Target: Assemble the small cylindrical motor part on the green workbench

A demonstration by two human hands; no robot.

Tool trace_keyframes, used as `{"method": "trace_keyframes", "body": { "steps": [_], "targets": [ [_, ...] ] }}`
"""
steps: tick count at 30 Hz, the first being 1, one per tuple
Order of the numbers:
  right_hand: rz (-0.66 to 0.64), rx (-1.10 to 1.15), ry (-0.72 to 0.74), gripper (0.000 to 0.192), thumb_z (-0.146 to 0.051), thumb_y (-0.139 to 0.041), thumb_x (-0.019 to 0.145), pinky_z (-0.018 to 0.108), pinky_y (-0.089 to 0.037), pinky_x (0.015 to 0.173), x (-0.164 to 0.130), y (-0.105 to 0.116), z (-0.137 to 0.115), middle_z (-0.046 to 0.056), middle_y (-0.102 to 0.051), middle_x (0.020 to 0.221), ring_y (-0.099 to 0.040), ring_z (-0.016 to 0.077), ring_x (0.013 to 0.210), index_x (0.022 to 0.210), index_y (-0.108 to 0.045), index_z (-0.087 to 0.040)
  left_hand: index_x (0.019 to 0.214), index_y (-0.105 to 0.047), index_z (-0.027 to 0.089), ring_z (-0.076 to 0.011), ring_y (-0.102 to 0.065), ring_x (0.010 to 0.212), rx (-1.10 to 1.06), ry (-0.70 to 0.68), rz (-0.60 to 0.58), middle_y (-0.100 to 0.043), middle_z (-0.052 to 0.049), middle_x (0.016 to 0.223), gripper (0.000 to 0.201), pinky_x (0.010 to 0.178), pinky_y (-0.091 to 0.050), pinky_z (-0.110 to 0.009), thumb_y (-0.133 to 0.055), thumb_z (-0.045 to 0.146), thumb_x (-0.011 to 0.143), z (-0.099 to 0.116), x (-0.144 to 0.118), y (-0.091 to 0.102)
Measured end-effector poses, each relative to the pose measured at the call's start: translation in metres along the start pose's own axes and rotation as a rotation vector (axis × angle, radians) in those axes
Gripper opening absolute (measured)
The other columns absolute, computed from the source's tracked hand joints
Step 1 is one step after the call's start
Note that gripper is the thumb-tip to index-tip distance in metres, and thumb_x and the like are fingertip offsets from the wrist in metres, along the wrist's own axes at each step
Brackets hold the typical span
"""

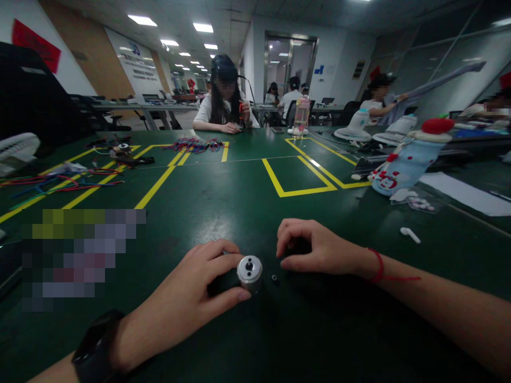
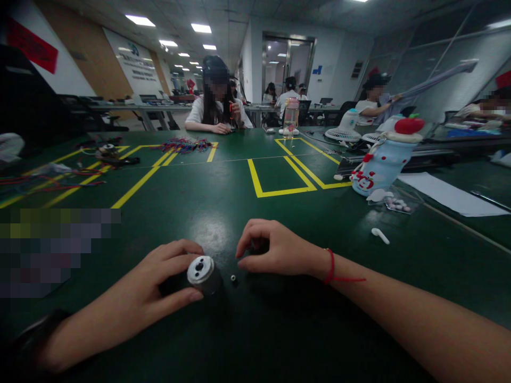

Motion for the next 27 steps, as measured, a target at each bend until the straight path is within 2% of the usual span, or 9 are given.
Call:
{"method": "trace_keyframes", "body": {
  "steps": [2,4,6,11,15,18,21,23,27],
  "targets": [
    [-0.068,-0.223,0.086,0.017,-0.028,-0.076,0.073,0.028,-0.043,0.071,-0.003,-0.011,-0.012,0.002,-0.057,0.092,-0.053,0.0136,0.080,0.085,-0.070,-0.018,0.109,-0.061,0.030,-0.0239,-0.055,0.102,0.001,-0.002,0.007,-0.058,-0.002,0.112,0.020,0.088,-0.045,-0.038,-0.062,0.038,0.091,0.000,0.001,0.000],
    [-0.078,-0.334,0.123,0.015,-0.028,-0.076,0.074,0.030,-0.043,0.076,-0.003,-0.017,-0.019,0.002,-0.057,0.091,-0.053,0.0144,0.082,0.085,-0.072,-0.019,0.109,-0.062,0.029,-0.0242,-0.055,0.102,0.004,-0.003,0.014,-0.058,-0.002,0.112,0.021,0.087,-0.045,-0.038,-0.063,0.038,0.090,0.000,0.001,0.001],
    [-0.026,-0.324,0.129,0.012,-0.028,-0.073,0.078,0.030,-0.043,0.075,0.001,-0.017,-0.025,0.002,-0.056,0.090,-0.053,0.0136,0.081,0.086,-0.071,-0.019,0.110,-0.061,0.030,-0.0243,-0.055,0.102,0.007,-0.009,0.022,-0.059,-0.002,0.112,0.022,0.087,-0.045,-0.038,-0.063,0.039,0.090,0.000,-0.001,0.003],
    [0.232,-0.177,0.185,0.012,-0.029,-0.070,0.082,0.025,-0.044,0.071,0.009,-0.013,-0.048,0.000,-0.053,0.087,-0.053,0.0117,0.079,0.090,-0.069,-0.019,0.113,-0.059,0.031,-0.0248,-0.055,0.105,0.025,-0.028,0.031,-0.057,-0.002,0.116,0.024,0.090,-0.044,-0.039,-0.061,0.041,0.091,-0.007,-0.009,0.005],
    [0.219,-0.157,0.188,0.012,-0.026,-0.069,0.083,0.024,-0.045,0.071,0.012,-0.028,-0.060,0.001,-0.055,0.090,-0.054,0.0113,0.080,0.092,-0.070,-0.019,0.115,-0.057,0.032,-0.0265,-0.053,0.110,0.048,-0.045,0.053,-0.054,-0.002,0.123,0.025,0.092,-0.043,-0.042,-0.060,0.042,0.092,-0.008,-0.013,0.003],
    [0.199,-0.172,0.152,0.011,-0.026,-0.070,0.082,0.025,-0.045,0.070,0.012,-0.030,-0.063,0.001,-0.057,0.091,-0.054,0.0117,0.079,0.091,-0.070,-0.019,0.114,-0.057,0.032,-0.0261,-0.053,0.109,0.040,-0.040,0.046,-0.055,-0.001,0.122,0.024,0.093,-0.043,-0.042,-0.060,0.041,0.092,-0.008,-0.013,0.003],
    [0.259,-0.167,0.140,0.013,-0.030,-0.068,0.083,0.025,-0.045,0.068,0.011,-0.017,-0.059,0.002,-0.058,0.090,-0.054,0.0122,0.076,0.089,-0.070,-0.019,0.113,-0.059,0.031,-0.0252,-0.055,0.106,0.023,-0.033,0.038,-0.057,-0.001,0.117,0.024,0.092,-0.043,-0.041,-0.062,0.041,0.091,-0.006,-0.012,0.005],
    [0.340,-0.162,0.107,0.016,-0.033,-0.065,0.085,0.027,-0.043,0.066,0.010,0.002,-0.046,0.003,-0.060,0.086,-0.054,0.0130,0.074,0.086,-0.069,-0.018,0.112,-0.060,0.031,-0.0249,-0.055,0.104,0.016,-0.026,0.035,-0.058,-0.002,0.115,0.024,0.091,-0.044,-0.040,-0.062,0.041,0.091,-0.004,-0.011,0.006],
    [0.550,-0.001,-0.117,0.018,-0.034,-0.069,0.078,0.028,-0.041,0.063,0.004,0.052,0.013,0.002,-0.063,0.075,-0.054,0.0136,0.068,0.077,-0.070,-0.016,0.112,-0.061,0.030,-0.0245,-0.056,0.103,0.007,-0.017,0.039,-0.059,-0.002,0.114,0.023,0.089,-0.045,-0.039,-0.063,0.039,0.090,0.000,-0.009,0.009]
  ]
}}
Point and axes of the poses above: each hand's wrist, its own x-axis towards the middle knuckle, its own y-axis out of the back of the hand, z = x × y, the point moved 9 cm from there along x, towards the middle knuckle
